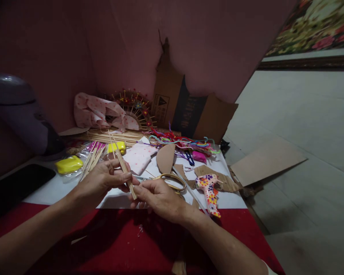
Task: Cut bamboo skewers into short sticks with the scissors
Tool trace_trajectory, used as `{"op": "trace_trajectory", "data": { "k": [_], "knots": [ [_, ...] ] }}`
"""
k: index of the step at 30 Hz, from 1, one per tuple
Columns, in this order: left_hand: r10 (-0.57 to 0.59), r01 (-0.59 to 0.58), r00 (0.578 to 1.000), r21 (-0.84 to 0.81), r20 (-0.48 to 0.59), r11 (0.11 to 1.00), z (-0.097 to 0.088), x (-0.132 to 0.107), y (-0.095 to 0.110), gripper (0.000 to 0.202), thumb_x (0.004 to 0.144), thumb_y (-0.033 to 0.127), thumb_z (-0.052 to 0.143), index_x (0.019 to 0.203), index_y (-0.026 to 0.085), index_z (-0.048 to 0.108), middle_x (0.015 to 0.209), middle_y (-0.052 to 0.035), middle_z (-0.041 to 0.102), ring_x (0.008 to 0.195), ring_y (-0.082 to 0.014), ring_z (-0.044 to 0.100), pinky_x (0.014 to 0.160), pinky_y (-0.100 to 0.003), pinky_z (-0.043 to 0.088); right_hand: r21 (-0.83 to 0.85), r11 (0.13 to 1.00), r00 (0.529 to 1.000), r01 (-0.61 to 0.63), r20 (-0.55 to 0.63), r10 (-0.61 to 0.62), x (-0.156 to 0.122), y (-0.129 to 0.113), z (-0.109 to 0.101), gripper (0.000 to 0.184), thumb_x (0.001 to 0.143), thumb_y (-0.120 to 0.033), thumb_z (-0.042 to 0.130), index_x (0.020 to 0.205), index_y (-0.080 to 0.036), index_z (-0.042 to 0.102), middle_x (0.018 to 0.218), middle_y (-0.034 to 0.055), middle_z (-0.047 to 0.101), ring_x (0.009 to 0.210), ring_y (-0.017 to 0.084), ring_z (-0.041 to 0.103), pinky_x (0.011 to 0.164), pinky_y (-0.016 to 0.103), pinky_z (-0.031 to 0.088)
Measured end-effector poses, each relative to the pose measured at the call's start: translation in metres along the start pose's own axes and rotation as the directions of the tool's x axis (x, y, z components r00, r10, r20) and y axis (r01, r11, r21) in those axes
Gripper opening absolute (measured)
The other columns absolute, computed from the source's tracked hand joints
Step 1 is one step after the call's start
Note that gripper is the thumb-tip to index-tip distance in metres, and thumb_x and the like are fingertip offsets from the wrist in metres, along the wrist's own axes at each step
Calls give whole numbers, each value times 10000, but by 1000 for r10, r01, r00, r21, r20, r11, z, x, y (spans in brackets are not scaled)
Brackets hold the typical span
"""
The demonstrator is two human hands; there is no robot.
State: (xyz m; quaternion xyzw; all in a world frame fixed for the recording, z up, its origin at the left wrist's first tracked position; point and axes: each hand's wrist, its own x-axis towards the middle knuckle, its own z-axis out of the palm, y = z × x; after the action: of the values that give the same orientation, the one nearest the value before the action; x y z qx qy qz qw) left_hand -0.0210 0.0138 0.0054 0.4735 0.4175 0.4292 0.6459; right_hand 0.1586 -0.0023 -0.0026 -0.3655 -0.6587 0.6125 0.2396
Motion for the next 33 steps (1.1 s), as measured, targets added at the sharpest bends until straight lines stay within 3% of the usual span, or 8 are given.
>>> {"op": "trace_trajectory", "data": {
  "k": [4,7,11,15,23,33],
  "knots": [
    [71,-72,997,11,18,997,4,-1,-5,269,632,281,729,728,144,518,588,-32,681,506,-127,593,526,-240,445,-127,992,994,-5,-110,-10,1,1,1,348,813,-410,580,641,-114,642,539,-23,514,484,58,388,461,178,296],
    [121,-122,992,39,19,992,6,-2,-5,273,649,314,717,745,145,525,612,-36,680,507,-124,577,462,-211,404,-200,980,988,0,-153,-31,2,1,3,314,819,-350,573,620,-123,658,512,-34,481,483,61,372,459,185,282],
    [173,-168,983,69,-66,983,8,-6,2,250,716,357,659,763,132,561,652,-40,674,416,-60,450,356,-164,273,-252,968,984,2,-174,-47,2,3,5,308,823,-340,566,623,-131,671,519,-30,490,491,69,369,464,193,277],
    [140,-145,988,-74,-68,987,6,-7,6,311,757,436,607,821,133,583,737,-59,692,355,-29,392,304,-148,200,-254,967,985,-6,-168,-38,3,6,8,306,825,-346,564,630,-132,665,513,-34,478,486,70,358,474,201,272],
    [171,-174,985,-192,-30,966,4,-3,0,295,759,416,626,812,126,616,708,-29,670,305,-2,379,266,-130,238,-199,980,985,10,-169,-44,4,7,10,339,819,-398,567,640,-126,659,522,-29,479,488,70,364,469,195,274],
    [242,-243,967,0,-79,970,7,-7,-1,310,806,421,564,794,118,629,709,-54,672,329,-21,397,270,-134,275,-141,990,988,13,-148,-34,7,13,15,341,803,-425,582,643,-130,644,553,-16,543,500,82,443,486,194,337]
  ]
}}
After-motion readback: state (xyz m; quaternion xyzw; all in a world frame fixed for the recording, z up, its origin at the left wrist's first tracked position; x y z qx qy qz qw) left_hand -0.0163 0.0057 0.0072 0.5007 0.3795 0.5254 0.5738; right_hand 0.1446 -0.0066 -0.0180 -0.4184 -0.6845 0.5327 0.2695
